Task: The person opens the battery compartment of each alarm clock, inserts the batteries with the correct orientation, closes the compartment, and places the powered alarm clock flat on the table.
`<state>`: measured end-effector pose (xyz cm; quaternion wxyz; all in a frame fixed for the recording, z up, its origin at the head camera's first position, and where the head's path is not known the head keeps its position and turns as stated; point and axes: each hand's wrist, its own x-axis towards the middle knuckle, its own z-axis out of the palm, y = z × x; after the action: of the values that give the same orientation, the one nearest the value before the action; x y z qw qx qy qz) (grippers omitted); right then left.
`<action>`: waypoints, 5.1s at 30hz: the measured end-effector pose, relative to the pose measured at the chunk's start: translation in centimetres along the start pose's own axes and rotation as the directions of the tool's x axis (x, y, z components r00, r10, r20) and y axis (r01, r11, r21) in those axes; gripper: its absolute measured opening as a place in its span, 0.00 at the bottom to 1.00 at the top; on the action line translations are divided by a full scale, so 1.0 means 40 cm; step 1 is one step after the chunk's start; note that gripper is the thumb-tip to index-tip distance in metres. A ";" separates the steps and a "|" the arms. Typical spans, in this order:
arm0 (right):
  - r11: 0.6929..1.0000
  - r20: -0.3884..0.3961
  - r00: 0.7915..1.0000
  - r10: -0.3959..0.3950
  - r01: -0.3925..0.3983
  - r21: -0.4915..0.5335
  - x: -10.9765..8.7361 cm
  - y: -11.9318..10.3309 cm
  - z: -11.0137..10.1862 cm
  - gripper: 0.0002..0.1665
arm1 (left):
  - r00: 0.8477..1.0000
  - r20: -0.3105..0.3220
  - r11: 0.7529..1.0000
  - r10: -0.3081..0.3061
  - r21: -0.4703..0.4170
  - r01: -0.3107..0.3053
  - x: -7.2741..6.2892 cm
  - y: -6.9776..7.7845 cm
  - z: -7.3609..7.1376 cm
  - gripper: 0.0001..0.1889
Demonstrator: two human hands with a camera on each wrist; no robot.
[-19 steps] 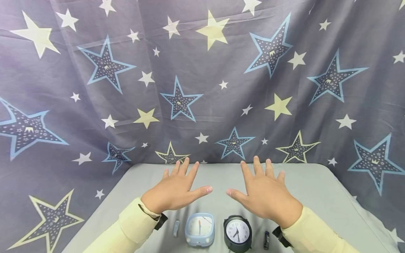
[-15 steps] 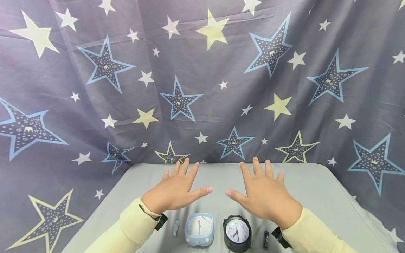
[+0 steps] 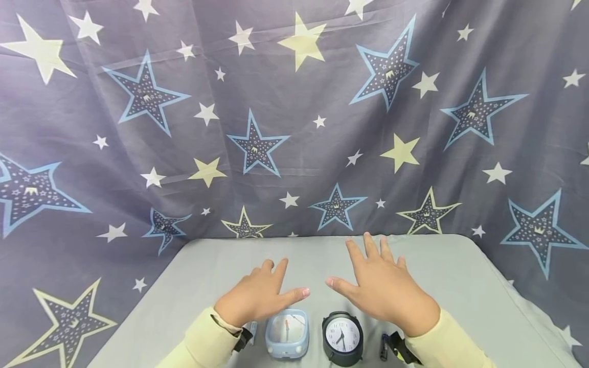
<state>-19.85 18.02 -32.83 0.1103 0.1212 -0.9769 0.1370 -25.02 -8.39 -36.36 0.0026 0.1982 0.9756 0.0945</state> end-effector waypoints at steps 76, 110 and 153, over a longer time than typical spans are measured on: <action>0.981 0.079 0.996 -0.034 0.018 0.194 -0.065 0.030 0.025 0.54 | 0.996 0.065 0.997 -0.064 0.044 0.061 -0.002 0.023 0.185 0.52; 0.982 0.145 0.989 -0.026 -0.001 0.188 -0.070 0.025 0.021 0.53 | 0.997 0.060 0.998 -0.052 0.038 0.049 -0.003 0.029 0.203 0.45; 0.987 0.105 0.992 -0.065 0.049 0.154 -0.078 0.024 0.013 0.39 | 0.996 0.057 0.997 -0.072 -0.001 0.072 0.008 0.025 0.193 0.39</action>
<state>-17.23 19.40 -34.33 0.0508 0.1646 -0.9644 0.2005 -24.60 -5.97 -43.76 0.0342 0.1655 0.9815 0.0902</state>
